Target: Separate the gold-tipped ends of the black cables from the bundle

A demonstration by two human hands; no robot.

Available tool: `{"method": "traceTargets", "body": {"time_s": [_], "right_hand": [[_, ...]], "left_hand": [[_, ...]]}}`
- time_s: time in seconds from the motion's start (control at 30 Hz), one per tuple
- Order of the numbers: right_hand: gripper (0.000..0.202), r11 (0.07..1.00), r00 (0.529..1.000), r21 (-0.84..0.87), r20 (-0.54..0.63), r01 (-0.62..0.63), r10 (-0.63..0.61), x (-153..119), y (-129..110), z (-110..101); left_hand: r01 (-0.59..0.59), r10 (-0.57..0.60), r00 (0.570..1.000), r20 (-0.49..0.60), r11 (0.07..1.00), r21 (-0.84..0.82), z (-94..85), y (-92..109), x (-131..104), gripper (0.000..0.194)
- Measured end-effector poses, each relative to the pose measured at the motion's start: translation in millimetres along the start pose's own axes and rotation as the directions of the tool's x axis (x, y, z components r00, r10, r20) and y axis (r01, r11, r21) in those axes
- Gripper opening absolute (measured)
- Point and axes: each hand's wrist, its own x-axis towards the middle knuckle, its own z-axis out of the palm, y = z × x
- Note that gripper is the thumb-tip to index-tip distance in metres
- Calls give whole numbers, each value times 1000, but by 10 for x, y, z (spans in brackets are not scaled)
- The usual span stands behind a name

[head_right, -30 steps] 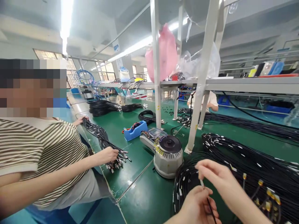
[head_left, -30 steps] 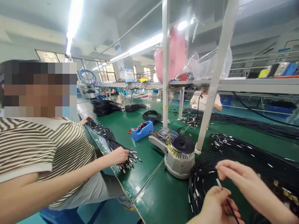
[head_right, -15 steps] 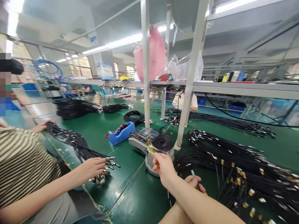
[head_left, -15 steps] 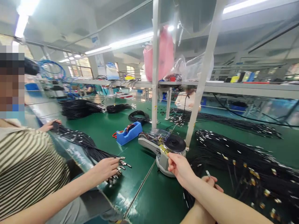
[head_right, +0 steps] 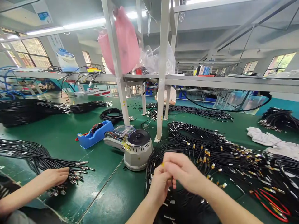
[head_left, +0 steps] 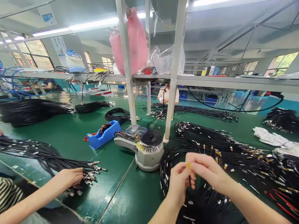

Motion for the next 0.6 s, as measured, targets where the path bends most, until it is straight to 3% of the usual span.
{"method": "traceTargets", "body": {"time_s": [0.07,0.17,0.33,0.6], "right_hand": [[29,982,995,-177,-84,-62,48,-92,210,-270],[29,944,988,-297,-98,-146,122,-245,548,-427],[30,962,991,-238,-54,-135,126,-395,872,-354],[34,971,991,-215,-102,-104,83,-393,1037,-363]], "left_hand": [[-20,18,999,48,999,45,9,-17,-15,31],[-60,50,997,55,981,183,40,-61,-27,29],[-58,46,998,40,929,367,32,-131,-9,26],[-80,70,997,40,885,459,51,-161,3,19]]}}
